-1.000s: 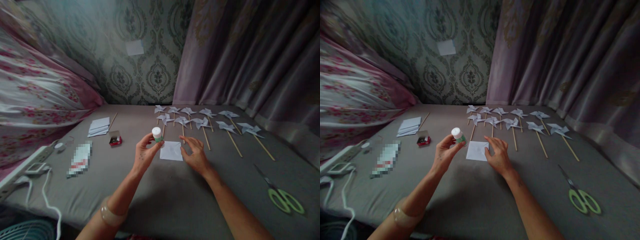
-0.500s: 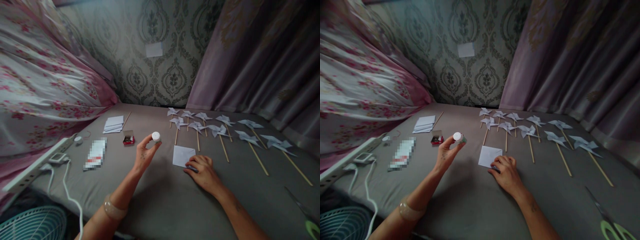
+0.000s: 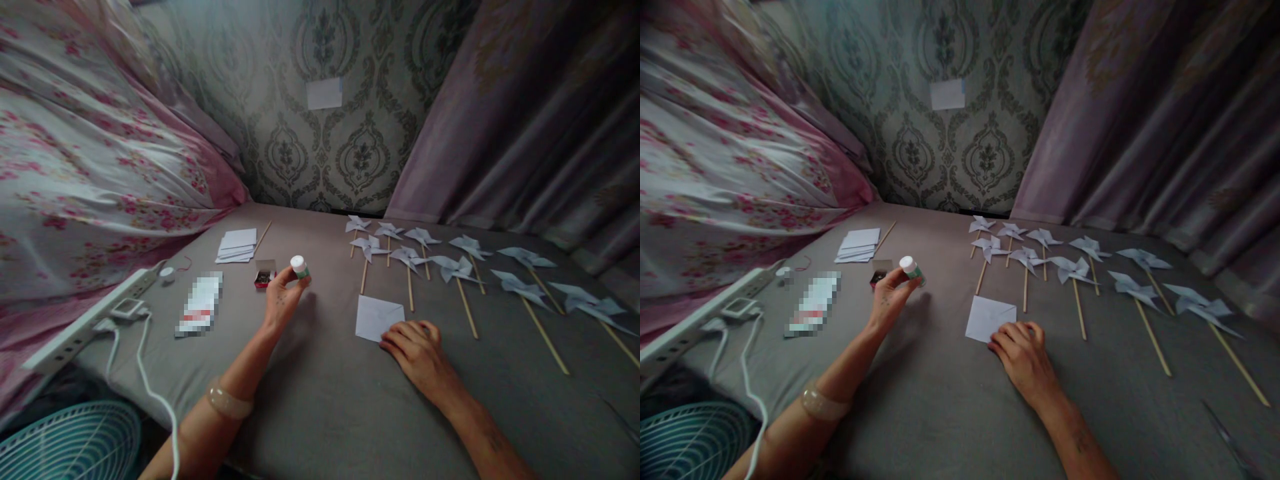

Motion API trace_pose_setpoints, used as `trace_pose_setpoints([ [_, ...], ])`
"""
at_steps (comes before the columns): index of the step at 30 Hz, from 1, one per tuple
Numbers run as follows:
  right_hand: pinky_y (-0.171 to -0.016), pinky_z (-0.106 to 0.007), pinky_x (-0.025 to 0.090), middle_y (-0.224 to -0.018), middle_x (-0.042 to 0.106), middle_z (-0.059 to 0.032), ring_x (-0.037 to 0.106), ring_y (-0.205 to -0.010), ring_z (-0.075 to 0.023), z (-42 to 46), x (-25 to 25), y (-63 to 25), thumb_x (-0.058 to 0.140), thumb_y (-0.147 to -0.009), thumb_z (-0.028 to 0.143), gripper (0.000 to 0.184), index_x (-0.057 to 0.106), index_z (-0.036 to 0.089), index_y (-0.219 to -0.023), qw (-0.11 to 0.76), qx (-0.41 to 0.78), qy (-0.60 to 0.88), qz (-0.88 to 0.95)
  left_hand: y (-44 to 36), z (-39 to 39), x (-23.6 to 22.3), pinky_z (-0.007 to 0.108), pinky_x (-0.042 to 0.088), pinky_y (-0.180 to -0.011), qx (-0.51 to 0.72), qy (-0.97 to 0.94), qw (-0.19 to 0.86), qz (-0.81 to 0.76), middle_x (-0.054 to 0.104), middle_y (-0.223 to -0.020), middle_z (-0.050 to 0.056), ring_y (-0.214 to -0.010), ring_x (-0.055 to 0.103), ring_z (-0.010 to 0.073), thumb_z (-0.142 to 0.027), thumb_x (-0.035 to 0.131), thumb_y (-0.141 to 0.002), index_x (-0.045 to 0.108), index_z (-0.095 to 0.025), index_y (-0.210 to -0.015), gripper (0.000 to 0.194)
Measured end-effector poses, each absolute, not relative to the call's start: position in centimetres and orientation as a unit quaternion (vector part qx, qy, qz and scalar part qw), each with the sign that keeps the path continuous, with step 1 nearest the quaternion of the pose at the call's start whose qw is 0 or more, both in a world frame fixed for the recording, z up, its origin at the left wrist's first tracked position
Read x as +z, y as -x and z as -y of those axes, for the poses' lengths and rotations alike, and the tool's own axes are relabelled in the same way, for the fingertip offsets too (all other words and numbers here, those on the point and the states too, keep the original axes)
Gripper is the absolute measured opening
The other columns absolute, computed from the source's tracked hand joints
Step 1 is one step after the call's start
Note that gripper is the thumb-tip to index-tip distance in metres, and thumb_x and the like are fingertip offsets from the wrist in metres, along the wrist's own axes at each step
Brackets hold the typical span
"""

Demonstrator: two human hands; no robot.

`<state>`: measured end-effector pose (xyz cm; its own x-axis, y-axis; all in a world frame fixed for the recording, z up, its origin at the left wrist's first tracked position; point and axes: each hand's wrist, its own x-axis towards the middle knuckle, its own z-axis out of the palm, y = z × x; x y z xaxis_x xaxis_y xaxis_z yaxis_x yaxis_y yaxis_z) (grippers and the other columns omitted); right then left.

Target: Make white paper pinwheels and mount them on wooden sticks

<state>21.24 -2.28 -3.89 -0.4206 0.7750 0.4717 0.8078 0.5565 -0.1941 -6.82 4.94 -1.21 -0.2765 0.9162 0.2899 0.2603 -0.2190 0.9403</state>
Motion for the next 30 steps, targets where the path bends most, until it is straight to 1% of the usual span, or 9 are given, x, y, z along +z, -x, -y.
trace_pose_setpoints([
  [7,-0.090,-0.039,0.031,-0.083,0.067,-0.0022,0.059,-0.084,-0.0182,2.4,-3.8,-21.1,0.044,-0.096,0.024,0.024,0.066,0.023,-0.085,0.256,-0.038,0.455,0.852,7.5,-5.9,-1.5,0.032,0.047,-0.085,0.537,-0.532,0.196,-0.625,0.073,-0.091,0.005,-0.088,0.066,0.0211,-0.035,0.065,-0.070,0.069,-0.017,-0.100,0.035],
  [12,-0.091,-0.039,0.030,-0.084,0.066,-0.0030,0.058,-0.085,-0.0179,2.5,-3.8,-21.1,0.041,-0.097,0.022,0.026,0.065,0.023,-0.087,0.240,-0.037,0.454,0.857,7.7,-6.4,-1.7,0.030,0.047,-0.081,0.513,-0.537,0.150,-0.652,0.073,-0.090,0.006,-0.087,0.066,0.0218,-0.035,0.063,-0.070,0.070,-0.016,-0.100,0.035],
  [18,-0.092,-0.036,0.030,-0.087,0.067,-0.0034,0.055,-0.088,-0.0178,2.6,-3.0,-21.4,0.045,-0.095,0.018,0.022,0.066,0.022,-0.088,0.213,-0.031,0.446,0.869,7.7,-6.7,-1.7,0.031,0.046,-0.081,0.479,-0.537,0.133,-0.682,0.073,-0.090,0.007,-0.086,0.066,0.0222,-0.036,0.062,-0.071,0.069,-0.018,-0.098,0.033],
  [26,-0.092,-0.035,0.028,-0.090,0.066,-0.0044,0.053,-0.092,-0.0183,2.4,-2.7,-22.3,0.044,-0.096,0.020,0.022,0.065,0.020,-0.089,0.163,-0.013,0.440,0.883,7.4,-6.9,-1.3,0.032,0.046,-0.081,0.439,-0.547,0.107,-0.705,0.071,-0.089,0.007,-0.083,0.064,0.0219,-0.036,0.062,-0.072,0.066,-0.016,-0.092,0.028],
  [28,-0.091,-0.035,0.028,-0.091,0.066,-0.0044,0.052,-0.092,-0.0182,2.4,-2.7,-22.5,0.046,-0.095,0.019,0.020,0.065,0.020,-0.089,0.163,-0.011,0.436,0.885,7.4,-6.9,-1.4,0.033,0.046,-0.081,0.429,-0.548,0.103,-0.711,0.070,-0.090,0.007,-0.085,0.064,0.0224,-0.035,0.064,-0.072,0.066,-0.016,-0.094,0.028],
  [30,-0.091,-0.035,0.027,-0.091,0.066,-0.0042,0.052,-0.092,-0.0179,2.4,-2.8,-22.6,0.049,-0.094,0.018,0.018,0.066,0.020,-0.089,0.163,-0.010,0.432,0.887,7.5,-6.8,-1.5,0.033,0.046,-0.081,0.424,-0.543,0.098,-0.719,0.069,-0.094,0.007,-0.088,0.063,0.0229,-0.034,0.067,-0.071,0.064,-0.016,-0.099,0.033],
])
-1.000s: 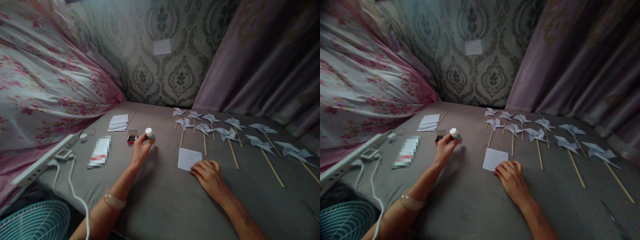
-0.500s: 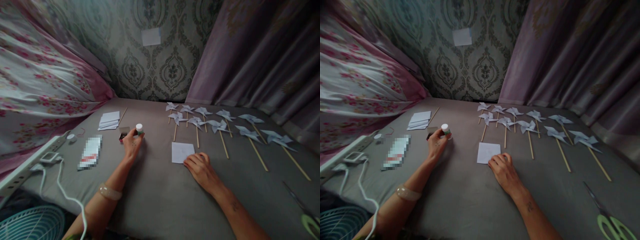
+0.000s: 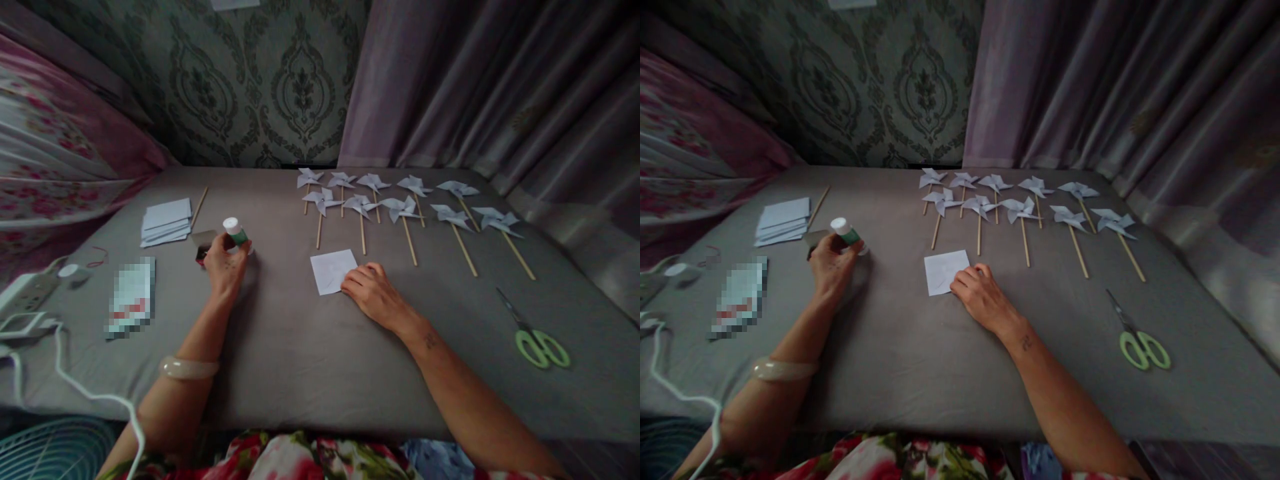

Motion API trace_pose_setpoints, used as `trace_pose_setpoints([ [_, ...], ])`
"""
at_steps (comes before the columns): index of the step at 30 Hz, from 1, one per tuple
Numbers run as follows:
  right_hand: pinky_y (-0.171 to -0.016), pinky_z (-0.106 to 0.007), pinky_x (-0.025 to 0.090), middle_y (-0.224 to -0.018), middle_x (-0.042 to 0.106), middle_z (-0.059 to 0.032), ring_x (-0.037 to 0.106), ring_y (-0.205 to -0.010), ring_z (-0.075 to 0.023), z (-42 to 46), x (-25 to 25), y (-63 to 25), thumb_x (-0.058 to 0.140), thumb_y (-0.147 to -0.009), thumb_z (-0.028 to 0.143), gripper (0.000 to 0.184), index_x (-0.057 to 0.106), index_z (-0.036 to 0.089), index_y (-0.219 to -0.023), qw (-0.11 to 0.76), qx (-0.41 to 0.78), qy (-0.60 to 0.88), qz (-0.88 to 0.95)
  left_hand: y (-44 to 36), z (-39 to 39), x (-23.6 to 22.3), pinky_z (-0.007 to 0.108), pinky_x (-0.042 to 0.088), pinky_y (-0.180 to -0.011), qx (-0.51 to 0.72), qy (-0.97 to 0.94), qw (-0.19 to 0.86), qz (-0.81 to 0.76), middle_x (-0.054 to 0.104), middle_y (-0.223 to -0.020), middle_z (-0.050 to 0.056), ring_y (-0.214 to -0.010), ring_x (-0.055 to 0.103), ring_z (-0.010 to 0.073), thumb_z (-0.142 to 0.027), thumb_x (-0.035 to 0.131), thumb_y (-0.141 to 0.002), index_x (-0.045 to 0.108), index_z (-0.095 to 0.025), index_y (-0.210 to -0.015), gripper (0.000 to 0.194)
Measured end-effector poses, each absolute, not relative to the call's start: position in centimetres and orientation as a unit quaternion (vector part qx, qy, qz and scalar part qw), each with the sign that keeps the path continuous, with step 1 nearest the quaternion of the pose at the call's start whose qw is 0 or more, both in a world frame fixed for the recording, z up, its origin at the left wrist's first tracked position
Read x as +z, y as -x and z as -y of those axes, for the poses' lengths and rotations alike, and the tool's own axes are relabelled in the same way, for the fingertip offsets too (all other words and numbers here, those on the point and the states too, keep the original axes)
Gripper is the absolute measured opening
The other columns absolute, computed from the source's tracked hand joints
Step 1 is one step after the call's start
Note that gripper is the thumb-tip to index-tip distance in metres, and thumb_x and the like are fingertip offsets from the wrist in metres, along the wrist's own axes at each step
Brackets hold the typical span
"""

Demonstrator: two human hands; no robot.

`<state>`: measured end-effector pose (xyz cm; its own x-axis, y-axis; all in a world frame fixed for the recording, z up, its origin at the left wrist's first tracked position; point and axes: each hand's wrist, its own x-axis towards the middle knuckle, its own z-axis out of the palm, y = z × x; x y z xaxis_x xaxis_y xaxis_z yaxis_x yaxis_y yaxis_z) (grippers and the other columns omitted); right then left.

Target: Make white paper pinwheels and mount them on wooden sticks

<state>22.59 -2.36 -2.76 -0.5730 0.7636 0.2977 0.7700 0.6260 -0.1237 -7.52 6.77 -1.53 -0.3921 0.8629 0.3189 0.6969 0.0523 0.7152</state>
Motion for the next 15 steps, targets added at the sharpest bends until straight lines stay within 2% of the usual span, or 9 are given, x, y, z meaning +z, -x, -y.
trace_pose_setpoints([
  [4,-0.091,-0.035,0.027,-0.093,0.066,-0.0039,0.052,-0.091,-0.0170,2.3,-2.8,-22.8,0.054,-0.091,0.016,0.015,0.068,0.020,-0.089,0.169,-0.006,0.436,0.884,7.4,-5.6,-1.4,0.035,0.045,-0.081,0.440,-0.524,0.052,-0.728,0.067,-0.101,0.010,-0.088,0.062,0.0238,-0.038,0.071,-0.070,0.058,-0.013,-0.108,0.047],
  [6,-0.092,-0.035,0.027,-0.094,0.064,-0.0040,0.053,-0.090,-0.0165,2.3,-2.8,-22.8,0.055,-0.090,0.016,0.015,0.069,0.020,-0.087,0.180,-0.006,0.441,0.879,6.9,-4.6,-1.0,0.037,0.044,-0.083,0.447,-0.553,0.012,-0.703,0.067,-0.099,0.010,-0.087,0.062,0.0234,-0.038,0.068,-0.075,0.060,-0.014,-0.105,0.040],
  [8,-0.092,-0.035,0.027,-0.096,0.063,-0.0046,0.054,-0.090,-0.0161,2.3,-2.8,-22.8,0.055,-0.091,0.017,0.015,0.069,0.020,-0.087,0.193,-0.003,0.443,0.875,5.9,-3.6,-0.5,0.037,0.043,-0.084,0.445,-0.628,-0.003,-0.639,0.068,-0.091,0.008,-0.086,0.062,0.0220,-0.035,0.063,-0.081,0.064,-0.016,-0.094,0.023],
  [11,-0.090,-0.035,0.028,-0.098,0.064,-0.0055,0.055,-0.090,-0.0157,2.3,-2.8,-22.9,0.053,-0.092,0.018,0.016,0.069,0.019,-0.088,0.216,0.014,0.444,0.869,3.7,-2.3,-0.1,0.034,0.043,-0.083,0.369,-0.779,0.066,-0.502,0.071,-0.085,0.005,-0.084,0.065,0.0195,-0.032,0.058,-0.085,0.066,-0.019,-0.083,0.015],
  [15,-0.089,-0.034,0.029,-0.093,0.067,-0.0050,0.058,-0.089,-0.0159,2.4,-2.6,-22.9,0.051,-0.093,0.020,0.016,0.066,0.018,-0.088,0.228,0.055,0.453,0.860,0.8,-1.1,-0.6,0.035,0.041,-0.088,0.248,-0.884,0.138,-0.371,0.072,-0.101,0.007,-0.094,0.066,0.0202,-0.038,0.059,-0.086,0.068,-0.021,-0.095,0.021],
])
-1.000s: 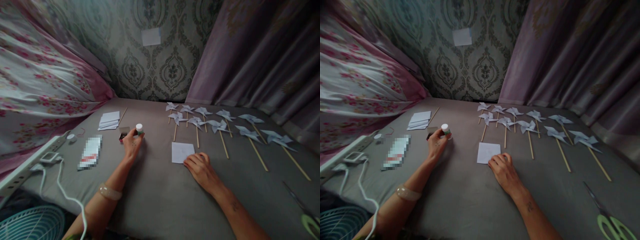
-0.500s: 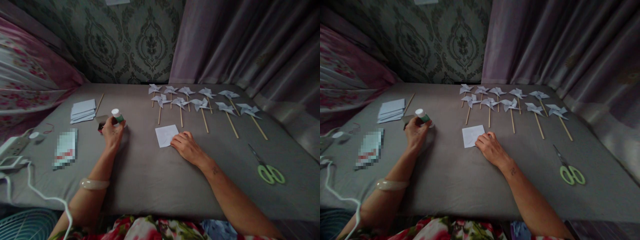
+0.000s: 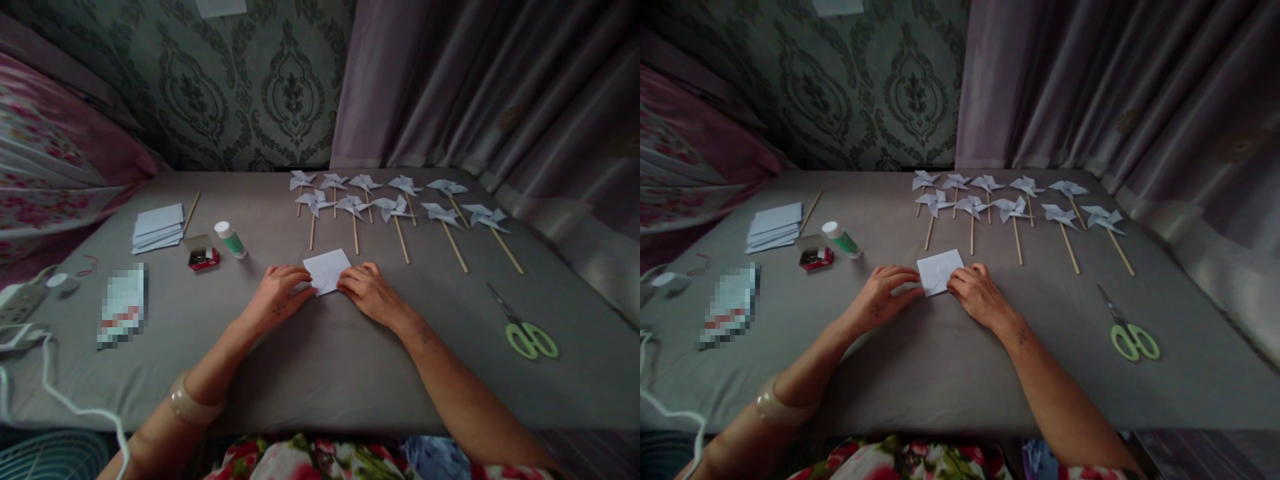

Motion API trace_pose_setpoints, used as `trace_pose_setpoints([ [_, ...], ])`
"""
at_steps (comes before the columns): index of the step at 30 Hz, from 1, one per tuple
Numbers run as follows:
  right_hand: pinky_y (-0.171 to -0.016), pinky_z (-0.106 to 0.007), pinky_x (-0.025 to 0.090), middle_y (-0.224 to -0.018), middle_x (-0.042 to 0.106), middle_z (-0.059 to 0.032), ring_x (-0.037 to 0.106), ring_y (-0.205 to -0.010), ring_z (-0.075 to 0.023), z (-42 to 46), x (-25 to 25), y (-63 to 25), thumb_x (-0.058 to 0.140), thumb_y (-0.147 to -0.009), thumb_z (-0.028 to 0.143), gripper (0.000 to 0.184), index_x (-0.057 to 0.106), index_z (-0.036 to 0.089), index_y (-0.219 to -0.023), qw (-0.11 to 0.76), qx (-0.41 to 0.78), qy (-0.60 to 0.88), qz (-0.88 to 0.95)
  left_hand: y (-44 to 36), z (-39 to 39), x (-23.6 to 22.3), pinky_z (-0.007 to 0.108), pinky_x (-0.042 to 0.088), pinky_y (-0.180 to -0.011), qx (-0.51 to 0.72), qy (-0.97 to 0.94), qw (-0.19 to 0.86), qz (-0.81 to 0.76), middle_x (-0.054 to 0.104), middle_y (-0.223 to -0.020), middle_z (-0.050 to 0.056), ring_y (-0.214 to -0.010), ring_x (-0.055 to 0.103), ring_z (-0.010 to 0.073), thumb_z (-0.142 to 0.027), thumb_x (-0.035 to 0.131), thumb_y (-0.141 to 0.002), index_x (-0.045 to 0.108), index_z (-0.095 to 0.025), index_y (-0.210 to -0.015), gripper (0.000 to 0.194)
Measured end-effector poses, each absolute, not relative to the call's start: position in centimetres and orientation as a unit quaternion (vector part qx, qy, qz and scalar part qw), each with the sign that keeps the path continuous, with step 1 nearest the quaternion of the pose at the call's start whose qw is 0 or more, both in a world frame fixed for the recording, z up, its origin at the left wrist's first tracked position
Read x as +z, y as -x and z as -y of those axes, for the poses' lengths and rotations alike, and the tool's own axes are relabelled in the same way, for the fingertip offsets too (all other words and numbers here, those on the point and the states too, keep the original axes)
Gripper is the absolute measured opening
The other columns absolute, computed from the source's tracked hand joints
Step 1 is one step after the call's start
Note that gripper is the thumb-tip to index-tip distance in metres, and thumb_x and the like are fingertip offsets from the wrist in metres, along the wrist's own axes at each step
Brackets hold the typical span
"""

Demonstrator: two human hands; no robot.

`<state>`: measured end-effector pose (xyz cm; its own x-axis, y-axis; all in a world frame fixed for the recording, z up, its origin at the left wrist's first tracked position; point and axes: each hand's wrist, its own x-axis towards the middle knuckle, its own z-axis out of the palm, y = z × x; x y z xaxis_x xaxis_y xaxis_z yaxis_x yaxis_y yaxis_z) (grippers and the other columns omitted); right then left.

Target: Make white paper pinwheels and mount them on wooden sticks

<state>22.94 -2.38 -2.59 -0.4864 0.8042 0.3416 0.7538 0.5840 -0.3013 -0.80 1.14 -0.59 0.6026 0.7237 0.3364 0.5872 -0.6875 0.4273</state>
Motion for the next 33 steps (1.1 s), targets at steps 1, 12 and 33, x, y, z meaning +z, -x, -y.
trace_pose_setpoints([
  [1,-0.089,-0.034,0.029,-0.092,0.068,-0.0047,0.058,-0.089,-0.0162,2.4,-2.5,-23.0,0.051,-0.094,0.020,0.016,0.065,0.018,-0.088,0.228,0.066,0.457,0.857,0.3,-1.0,-0.8,0.035,0.041,-0.089,0.232,-0.894,0.137,-0.359,0.072,-0.103,0.008,-0.096,0.065,0.0212,-0.039,0.060,-0.086,0.068,-0.020,-0.098,0.023],
  [12,-0.088,-0.034,0.032,-0.090,0.067,-0.0048,0.059,-0.088,-0.0168,2.8,-2.1,-22.8,0.053,-0.090,0.015,0.008,0.060,0.018,-0.087,0.227,0.104,0.493,0.833,-1.8,0.3,-1.3,0.034,0.043,-0.080,0.134,-0.922,0.067,-0.357,0.072,-0.095,0.008,-0.089,0.064,0.0208,-0.024,0.045,-0.094,0.069,-0.018,-0.094,0.025],
  [33,-0.087,-0.033,0.053,-0.105,0.071,-0.0098,0.065,-0.097,-0.0175,4.2,-0.7,-21.0,0.056,-0.084,0.004,0.032,0.061,0.018,-0.112,0.429,-0.153,0.362,0.813,-1.9,0.5,0.0,0.023,0.055,-0.071,0.374,-0.227,0.801,-0.408,0.071,-0.087,0.010,-0.074,0.068,0.0141,-0.035,0.061,-0.085,0.065,-0.011,-0.089,0.024],
])
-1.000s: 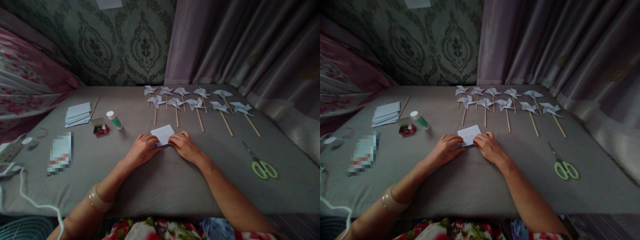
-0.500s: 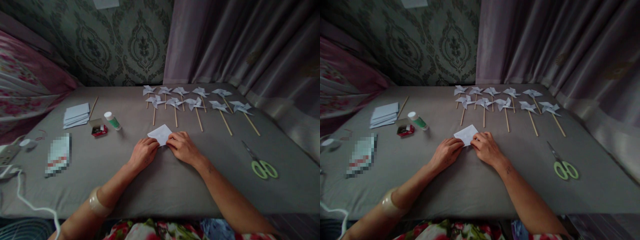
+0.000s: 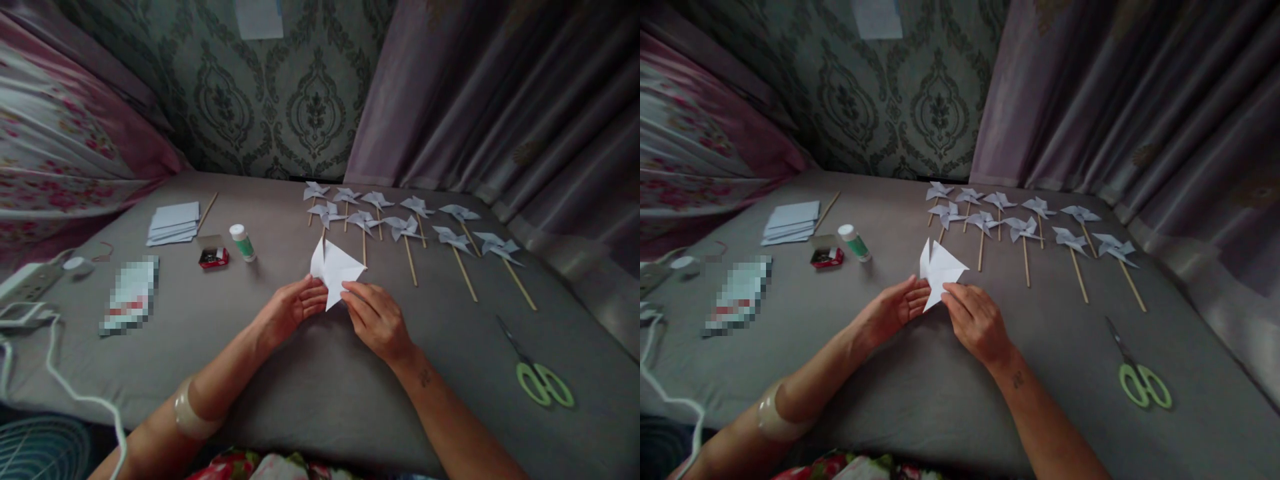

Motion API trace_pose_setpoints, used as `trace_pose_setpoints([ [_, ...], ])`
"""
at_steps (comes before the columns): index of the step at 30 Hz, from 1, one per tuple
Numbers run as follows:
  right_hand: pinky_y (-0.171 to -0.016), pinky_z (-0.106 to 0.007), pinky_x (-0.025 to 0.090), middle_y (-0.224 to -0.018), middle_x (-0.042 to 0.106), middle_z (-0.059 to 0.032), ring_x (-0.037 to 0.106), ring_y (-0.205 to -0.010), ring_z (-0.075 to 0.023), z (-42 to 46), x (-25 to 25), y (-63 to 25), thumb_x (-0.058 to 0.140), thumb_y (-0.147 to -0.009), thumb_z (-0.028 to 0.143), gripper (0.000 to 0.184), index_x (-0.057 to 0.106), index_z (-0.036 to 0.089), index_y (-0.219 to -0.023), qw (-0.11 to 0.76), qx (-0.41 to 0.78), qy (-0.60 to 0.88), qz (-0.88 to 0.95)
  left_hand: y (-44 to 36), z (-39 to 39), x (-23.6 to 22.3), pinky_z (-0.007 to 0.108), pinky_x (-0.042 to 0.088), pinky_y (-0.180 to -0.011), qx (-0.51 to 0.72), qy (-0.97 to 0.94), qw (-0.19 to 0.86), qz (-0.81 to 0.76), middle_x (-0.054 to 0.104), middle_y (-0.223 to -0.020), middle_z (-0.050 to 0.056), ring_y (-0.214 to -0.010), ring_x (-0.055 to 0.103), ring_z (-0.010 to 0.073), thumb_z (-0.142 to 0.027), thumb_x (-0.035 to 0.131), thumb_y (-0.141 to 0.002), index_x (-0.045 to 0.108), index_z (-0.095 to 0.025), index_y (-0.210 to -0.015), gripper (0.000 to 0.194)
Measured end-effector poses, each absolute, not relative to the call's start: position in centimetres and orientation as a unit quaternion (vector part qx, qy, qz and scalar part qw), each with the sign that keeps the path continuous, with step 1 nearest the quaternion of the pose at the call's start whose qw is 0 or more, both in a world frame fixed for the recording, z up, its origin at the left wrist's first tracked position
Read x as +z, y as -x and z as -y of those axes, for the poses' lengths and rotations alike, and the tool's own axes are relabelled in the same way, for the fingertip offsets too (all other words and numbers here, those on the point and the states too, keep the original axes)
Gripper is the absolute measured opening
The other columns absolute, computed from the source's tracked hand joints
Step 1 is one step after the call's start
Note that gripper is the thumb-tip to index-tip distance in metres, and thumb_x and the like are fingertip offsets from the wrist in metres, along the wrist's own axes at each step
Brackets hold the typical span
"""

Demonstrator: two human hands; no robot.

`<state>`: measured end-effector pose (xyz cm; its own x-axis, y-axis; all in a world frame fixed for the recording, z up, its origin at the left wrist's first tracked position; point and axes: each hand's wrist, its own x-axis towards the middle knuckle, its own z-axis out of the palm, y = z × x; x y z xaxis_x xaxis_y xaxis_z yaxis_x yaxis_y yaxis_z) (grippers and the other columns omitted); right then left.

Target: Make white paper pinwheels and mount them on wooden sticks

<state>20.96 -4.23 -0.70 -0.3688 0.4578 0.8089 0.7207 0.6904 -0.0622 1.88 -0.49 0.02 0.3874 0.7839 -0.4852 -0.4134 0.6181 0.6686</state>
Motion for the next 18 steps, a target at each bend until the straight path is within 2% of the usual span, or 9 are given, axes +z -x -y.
trace_pose_setpoints([
  [3,-0.088,-0.032,0.053,-0.104,0.071,-0.0097,0.065,-0.100,-0.0174,4.6,-0.6,-20.6,0.060,-0.082,0.004,0.038,0.059,0.018,-0.117,0.443,-0.164,0.350,0.809,-2.0,0.5,-0.1,0.024,0.053,-0.080,0.385,-0.165,0.834,-0.360,0.071,-0.091,0.008,-0.081,0.068,0.0138,-0.026,0.060,-0.085,0.065,-0.014,-0.089,0.013],
  [7,-0.088,-0.032,0.054,-0.103,0.072,-0.0082,0.066,-0.100,-0.0174,4.8,-0.7,-20.2,0.061,-0.082,0.005,0.041,0.057,0.020,-0.120,0.448,-0.171,0.346,0.807,-1.9,0.6,0.0,0.026,0.051,-0.084,0.397,-0.150,0.846,-0.323,0.071,-0.099,0.008,-0.085,0.068,0.0145,-0.023,0.061,-0.083,0.066,-0.015,-0.092,0.012],
  [12,-0.086,-0.033,0.055,-0.100,0.072,-0.0089,0.068,-0.095,-0.0185,5.2,-0.7,-19.8,0.063,-0.081,0.006,0.040,0.059,0.021,-0.118,0.445,-0.176,0.348,0.806,-1.8,0.7,-0.1,0.026,0.050,-0.080,0.411,-0.157,0.849,-0.294,0.071,-0.100,0.008,-0.085,0.067,0.0150,-0.024,0.064,-0.082,0.067,-0.015,-0.094,0.016],
  [18,-0.086,-0.033,0.055,-0.098,0.073,-0.0065,0.068,-0.092,-0.0178,5.9,-0.3,-19.4,0.064,-0.082,0.008,0.040,0.059,0.023,-0.118,0.451,-0.175,0.353,0.801,-1.9,1.0,-0.4,0.024,0.050,-0.074,0.402,-0.154,0.858,-0.280,0.072,-0.090,0.006,-0.079,0.066,0.0138,-0.023,0.068,-0.079,0.066,-0.014,-0.092,0.016],
])
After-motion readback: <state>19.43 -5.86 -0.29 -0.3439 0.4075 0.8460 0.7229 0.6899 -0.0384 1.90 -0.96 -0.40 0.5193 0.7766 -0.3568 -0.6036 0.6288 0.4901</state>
